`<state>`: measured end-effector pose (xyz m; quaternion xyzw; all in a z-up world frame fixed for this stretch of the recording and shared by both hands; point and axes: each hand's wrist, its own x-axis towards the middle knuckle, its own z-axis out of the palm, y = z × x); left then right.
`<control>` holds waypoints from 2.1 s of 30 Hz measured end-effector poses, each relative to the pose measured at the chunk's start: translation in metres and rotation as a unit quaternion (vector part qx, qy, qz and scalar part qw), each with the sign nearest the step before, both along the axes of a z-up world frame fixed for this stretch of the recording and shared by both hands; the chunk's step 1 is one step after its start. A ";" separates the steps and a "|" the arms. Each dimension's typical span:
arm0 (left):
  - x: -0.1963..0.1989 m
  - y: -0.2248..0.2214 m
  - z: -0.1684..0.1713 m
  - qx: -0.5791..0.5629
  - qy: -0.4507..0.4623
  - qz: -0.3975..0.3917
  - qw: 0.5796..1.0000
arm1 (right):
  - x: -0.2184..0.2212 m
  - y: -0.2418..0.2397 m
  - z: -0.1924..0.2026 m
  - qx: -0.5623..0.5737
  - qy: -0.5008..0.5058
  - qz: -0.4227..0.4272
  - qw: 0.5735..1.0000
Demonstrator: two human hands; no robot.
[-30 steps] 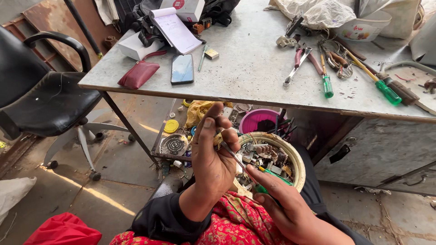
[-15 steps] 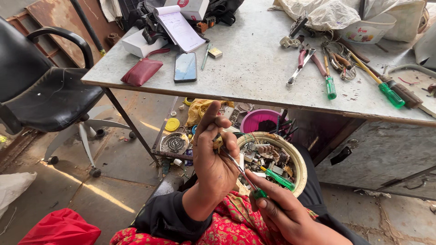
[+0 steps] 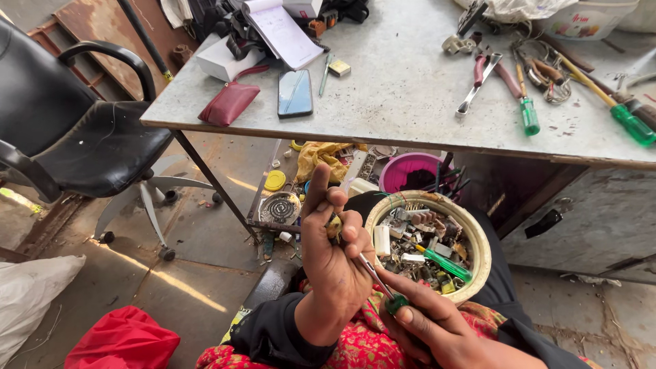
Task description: The person repairs a small electronic component by removing pieces of tape and using a screwdriver to adjust internal parts while it sits in a container of miscellaneous hardware.
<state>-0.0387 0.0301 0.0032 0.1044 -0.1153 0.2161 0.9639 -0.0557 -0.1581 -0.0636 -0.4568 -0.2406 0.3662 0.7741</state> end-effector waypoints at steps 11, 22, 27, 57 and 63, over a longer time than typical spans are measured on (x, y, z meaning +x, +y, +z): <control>0.004 -0.002 -0.032 0.032 -0.036 -0.103 0.994 | 0.001 0.001 0.005 0.145 0.063 0.014 0.987; -0.005 0.005 0.001 -0.027 -0.009 0.018 0.999 | 0.026 -0.013 0.027 -0.138 -0.524 -0.153 0.826; -0.003 0.001 -0.010 0.047 -0.024 0.049 0.997 | 0.016 -0.021 0.025 -0.181 -0.499 -0.152 0.834; 0.032 -0.015 -0.023 0.214 0.018 -0.070 0.974 | 0.336 -0.168 0.004 -0.579 -0.466 -0.509 0.434; 0.030 -0.019 -0.035 0.233 0.021 -0.108 0.966 | 0.324 -0.140 0.018 -0.575 -0.510 -0.463 0.442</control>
